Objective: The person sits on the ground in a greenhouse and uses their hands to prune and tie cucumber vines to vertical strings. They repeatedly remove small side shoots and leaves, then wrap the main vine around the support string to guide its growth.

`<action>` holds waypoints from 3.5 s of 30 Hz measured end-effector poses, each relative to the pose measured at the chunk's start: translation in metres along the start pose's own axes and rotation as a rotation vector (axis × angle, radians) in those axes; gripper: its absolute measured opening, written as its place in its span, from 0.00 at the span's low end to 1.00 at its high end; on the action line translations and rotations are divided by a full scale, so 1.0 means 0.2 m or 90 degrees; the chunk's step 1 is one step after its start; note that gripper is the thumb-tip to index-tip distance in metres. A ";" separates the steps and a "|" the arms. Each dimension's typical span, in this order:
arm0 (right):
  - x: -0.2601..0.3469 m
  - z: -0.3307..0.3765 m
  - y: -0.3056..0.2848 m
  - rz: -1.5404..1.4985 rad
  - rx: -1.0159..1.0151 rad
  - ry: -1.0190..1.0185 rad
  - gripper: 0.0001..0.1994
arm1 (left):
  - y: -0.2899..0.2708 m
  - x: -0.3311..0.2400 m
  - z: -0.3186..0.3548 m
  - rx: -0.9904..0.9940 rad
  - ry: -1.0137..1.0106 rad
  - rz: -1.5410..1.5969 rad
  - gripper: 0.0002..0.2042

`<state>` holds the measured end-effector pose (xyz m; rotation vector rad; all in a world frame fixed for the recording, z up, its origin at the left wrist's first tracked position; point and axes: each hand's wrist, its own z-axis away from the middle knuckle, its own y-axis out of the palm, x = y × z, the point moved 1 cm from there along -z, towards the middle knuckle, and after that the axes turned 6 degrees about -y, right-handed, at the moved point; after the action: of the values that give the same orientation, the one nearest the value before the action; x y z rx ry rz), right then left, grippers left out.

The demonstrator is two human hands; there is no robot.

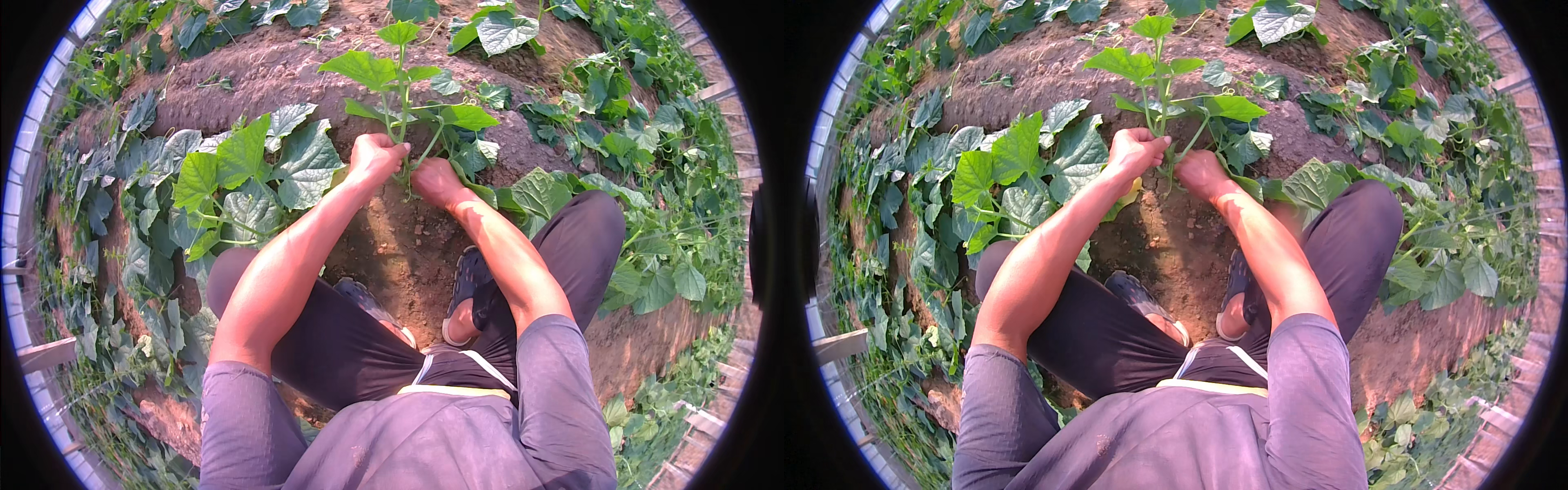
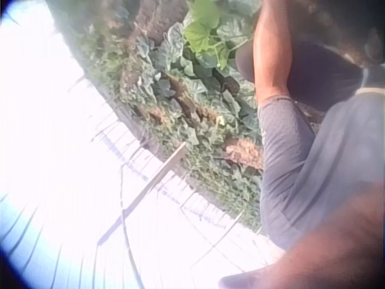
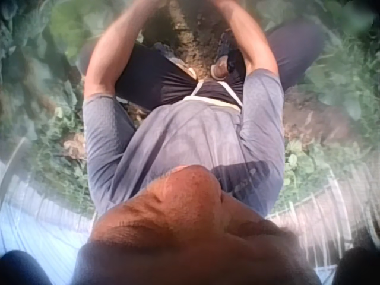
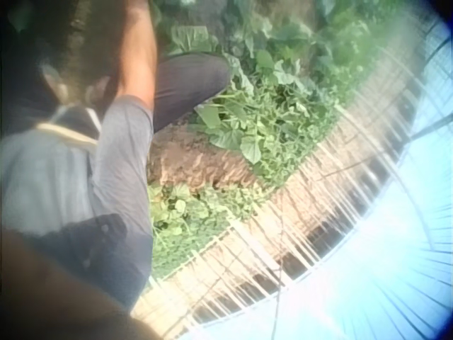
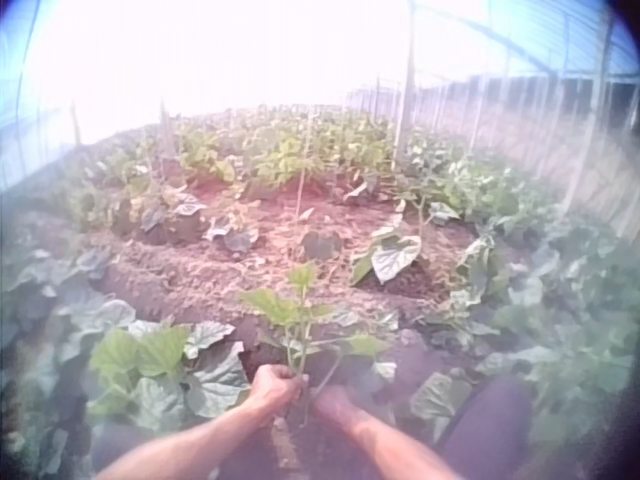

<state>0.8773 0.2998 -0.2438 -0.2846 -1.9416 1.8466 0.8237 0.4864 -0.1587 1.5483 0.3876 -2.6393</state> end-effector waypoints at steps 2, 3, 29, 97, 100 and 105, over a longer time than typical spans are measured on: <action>0.02 0.04 -0.03 -0.004 -0.002 0.008 0.06 | 0.01 -0.01 0.00 0.000 -0.009 -0.004 0.13; 0.04 0.04 -0.09 -0.032 0.022 0.038 0.07 | -0.01 0.01 -0.01 -0.006 -0.006 -0.008 0.13; 0.08 -0.03 0.06 0.041 0.065 0.187 0.14 | -0.01 0.03 0.01 0.019 0.029 -0.050 0.14; 0.27 0.34 0.25 -0.234 -0.282 0.499 0.21 | -0.04 -0.03 -0.11 -0.013 -0.070 0.157 0.14; 0.30 0.36 0.27 -0.245 -0.236 0.444 0.23 | -0.03 -0.04 -0.11 -0.012 -0.067 0.164 0.14; 0.37 0.37 0.31 -0.250 -0.096 0.455 0.27 | -0.01 -0.08 -0.09 0.028 -0.061 0.130 0.12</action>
<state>0.7693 0.2727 -0.2919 -0.4905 -1.4916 1.1326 0.8458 0.4907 -0.1535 1.3837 0.1574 -2.5660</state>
